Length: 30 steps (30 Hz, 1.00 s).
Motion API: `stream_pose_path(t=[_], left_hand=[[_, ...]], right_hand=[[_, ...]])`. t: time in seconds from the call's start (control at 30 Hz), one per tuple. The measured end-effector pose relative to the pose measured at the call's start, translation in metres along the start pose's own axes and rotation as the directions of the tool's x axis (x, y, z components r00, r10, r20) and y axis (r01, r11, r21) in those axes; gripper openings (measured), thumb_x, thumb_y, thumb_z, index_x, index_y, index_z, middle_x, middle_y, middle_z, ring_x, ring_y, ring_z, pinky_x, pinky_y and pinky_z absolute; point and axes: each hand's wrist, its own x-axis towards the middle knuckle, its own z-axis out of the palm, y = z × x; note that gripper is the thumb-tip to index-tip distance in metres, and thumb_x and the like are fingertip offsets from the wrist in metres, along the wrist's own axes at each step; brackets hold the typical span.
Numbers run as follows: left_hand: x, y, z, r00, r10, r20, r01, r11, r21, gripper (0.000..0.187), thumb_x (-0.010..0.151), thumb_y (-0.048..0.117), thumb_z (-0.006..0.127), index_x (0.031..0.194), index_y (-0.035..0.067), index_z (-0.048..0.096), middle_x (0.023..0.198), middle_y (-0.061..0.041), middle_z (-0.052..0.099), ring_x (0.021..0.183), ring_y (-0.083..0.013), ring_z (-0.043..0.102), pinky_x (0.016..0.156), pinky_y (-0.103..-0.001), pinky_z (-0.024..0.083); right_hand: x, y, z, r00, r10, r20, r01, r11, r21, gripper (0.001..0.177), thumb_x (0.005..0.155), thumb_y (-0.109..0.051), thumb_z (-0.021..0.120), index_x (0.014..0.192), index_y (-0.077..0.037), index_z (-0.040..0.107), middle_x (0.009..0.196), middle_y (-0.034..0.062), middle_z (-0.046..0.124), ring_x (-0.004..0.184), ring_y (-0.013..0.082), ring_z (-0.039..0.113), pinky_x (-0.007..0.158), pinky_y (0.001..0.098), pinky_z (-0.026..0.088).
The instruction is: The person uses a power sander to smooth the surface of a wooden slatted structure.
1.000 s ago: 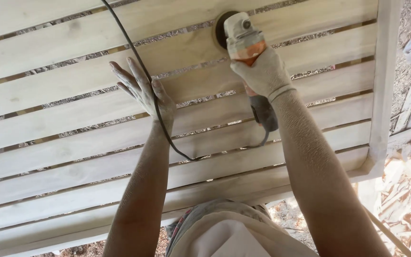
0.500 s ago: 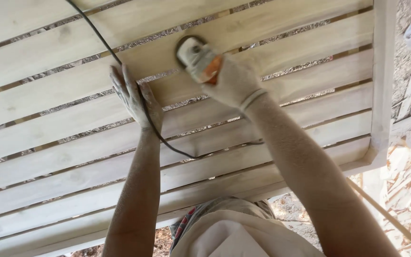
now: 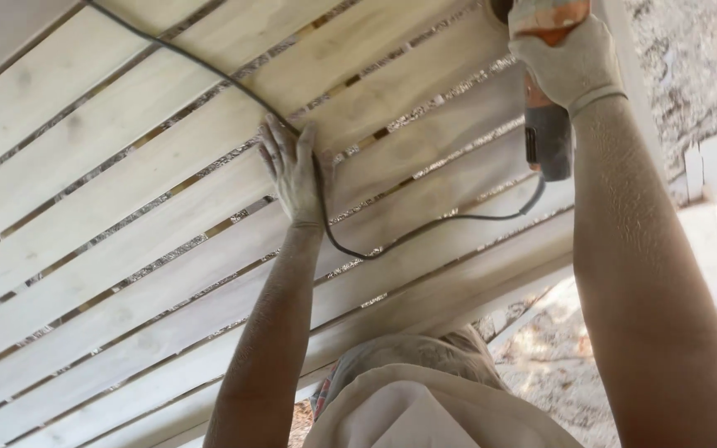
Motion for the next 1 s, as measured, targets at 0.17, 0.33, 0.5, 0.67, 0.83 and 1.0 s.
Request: stream_pose_path(t=[0.17, 0.33, 0.5, 0.67, 0.83, 1.0], left_hand=[[-0.022, -0.043, 0.008, 0.993, 0.046, -0.106, -0.058, 0.992, -0.109, 0.039, 0.113, 0.045, 0.052, 0.143, 0.021, 0.052, 0.174, -0.026, 0.021, 0.166, -0.0393, 0.014, 0.139, -0.050, 0.008], [-0.051, 0.012, -0.123, 0.534, -0.790, 0.302, 0.508, 0.015, -0.861, 0.043, 0.106, 0.031, 0.053, 0.140, 0.005, 0.052, 0.144, -0.045, 0.013, 0.136, -0.0583, 0.001, 0.119, -0.063, 0.007], [-0.134, 0.007, -0.116, 0.926, -0.360, -0.111, 0.121, 0.564, -0.817, 0.039, 0.114, 0.048, 0.037, 0.133, 0.016, 0.049, 0.172, -0.019, 0.031, 0.163, -0.0338, 0.026, 0.137, -0.051, 0.013], [-0.162, 0.046, -0.088, 0.989, -0.147, -0.033, 0.057, 0.566, -0.822, 0.040, 0.117, 0.046, 0.037, 0.120, 0.010, 0.052, 0.173, -0.023, 0.028, 0.166, -0.0353, 0.020, 0.137, -0.053, 0.013], [-0.160, 0.048, -0.074, 0.995, 0.002, 0.101, 0.063, 0.769, -0.636, 0.050, 0.114, 0.047, 0.033, 0.119, 0.001, 0.054, 0.168, -0.030, 0.029, 0.161, -0.0423, 0.022, 0.131, -0.053, 0.018], [-0.157, 0.021, -0.070, 0.998, -0.008, 0.057, 0.035, 0.871, -0.490, 0.050, 0.114, 0.047, 0.034, 0.119, 0.001, 0.055, 0.165, -0.030, 0.035, 0.158, -0.0429, 0.029, 0.128, -0.052, 0.026]], right_hand=[[-0.057, -0.015, -0.015, 0.970, 0.224, 0.094, -0.242, 0.926, 0.288, 0.037, 0.094, -0.032, 0.076, 0.122, -0.007, 0.079, 0.107, 0.0085, 0.076, 0.094, 0.0205, 0.072, 0.087, 0.0364, 0.062], [-0.160, -0.032, -0.046, 0.918, 0.360, 0.166, -0.395, 0.801, 0.449, 0.043, 0.089, -0.019, 0.073, 0.128, -0.004, 0.062, 0.117, 0.0063, 0.069, 0.108, 0.0222, 0.069, 0.091, 0.0382, 0.060], [-0.216, -0.016, -0.043, 0.871, 0.473, 0.134, -0.492, 0.845, 0.212, 0.045, 0.087, -0.017, 0.076, 0.128, -0.002, 0.062, 0.117, 0.0127, 0.070, 0.107, 0.0266, 0.071, 0.092, 0.0414, 0.061], [-0.215, 0.002, -0.022, 0.925, 0.379, 0.044, -0.371, 0.869, 0.326, 0.053, 0.082, -0.020, 0.079, 0.127, -0.001, 0.059, 0.121, 0.0124, 0.072, 0.110, 0.0236, 0.070, 0.096, 0.0376, 0.058], [-0.166, -0.007, -0.014, 0.874, 0.484, 0.046, -0.486, 0.873, 0.049, 0.047, 0.088, -0.030, 0.079, 0.122, -0.001, 0.063, 0.107, 0.0127, 0.072, 0.090, 0.0238, 0.073, 0.085, 0.0350, 0.062], [-0.132, 0.015, -0.002, 0.924, 0.379, 0.060, -0.382, 0.922, 0.059, 0.041, 0.092, -0.033, 0.077, 0.121, -0.005, 0.067, 0.104, 0.0105, 0.075, 0.085, 0.0221, 0.074, 0.084, 0.0346, 0.063]])
